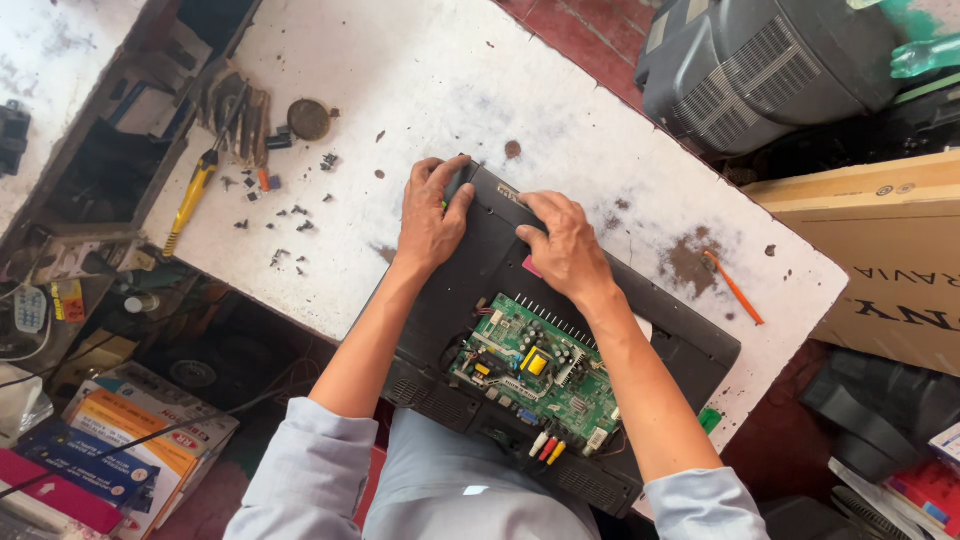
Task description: The person reassembles a CRT television by inserting a circuit board into the chassis, securing it with screws, and fitting the rear cover. They use a screwdriver to tighten screws and handle the TV casing and internal components.
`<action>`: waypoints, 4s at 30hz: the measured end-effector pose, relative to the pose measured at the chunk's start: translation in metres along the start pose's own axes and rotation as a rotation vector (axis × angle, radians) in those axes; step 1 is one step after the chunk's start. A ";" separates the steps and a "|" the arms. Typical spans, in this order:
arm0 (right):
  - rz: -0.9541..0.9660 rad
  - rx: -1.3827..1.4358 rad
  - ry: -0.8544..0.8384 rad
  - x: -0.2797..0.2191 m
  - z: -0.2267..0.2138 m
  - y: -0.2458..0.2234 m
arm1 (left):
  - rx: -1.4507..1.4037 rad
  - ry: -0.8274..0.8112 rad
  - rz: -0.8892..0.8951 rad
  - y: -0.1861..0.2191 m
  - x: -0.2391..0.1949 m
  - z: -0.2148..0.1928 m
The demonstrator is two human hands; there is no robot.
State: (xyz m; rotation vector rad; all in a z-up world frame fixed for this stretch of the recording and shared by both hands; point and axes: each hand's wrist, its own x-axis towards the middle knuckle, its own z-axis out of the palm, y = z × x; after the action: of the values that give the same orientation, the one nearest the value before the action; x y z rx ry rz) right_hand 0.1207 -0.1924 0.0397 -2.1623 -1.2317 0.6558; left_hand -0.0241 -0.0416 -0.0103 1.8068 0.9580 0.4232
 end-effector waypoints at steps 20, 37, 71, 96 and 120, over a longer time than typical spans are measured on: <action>0.080 0.024 -0.009 0.009 0.016 0.008 | -0.201 0.062 -0.027 -0.010 0.004 -0.005; 0.203 0.114 0.028 0.021 0.021 0.026 | -0.033 -0.016 -0.135 -0.009 0.018 0.008; 0.724 0.205 0.398 -0.247 -0.113 0.194 | 0.659 -0.538 0.563 0.054 0.008 0.047; 0.678 -0.036 0.352 -0.231 -0.109 0.154 | 0.688 -0.661 0.439 0.104 -0.048 0.153; 0.543 -0.008 0.245 -0.243 -0.124 0.170 | 0.668 -0.645 0.426 0.139 -0.053 0.159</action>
State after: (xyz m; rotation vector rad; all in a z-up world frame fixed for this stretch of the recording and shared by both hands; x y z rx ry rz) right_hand 0.1933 -0.5059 0.0477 -2.5111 -0.5179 0.5690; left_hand 0.1059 -0.2046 0.0515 2.5344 0.2529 -0.2734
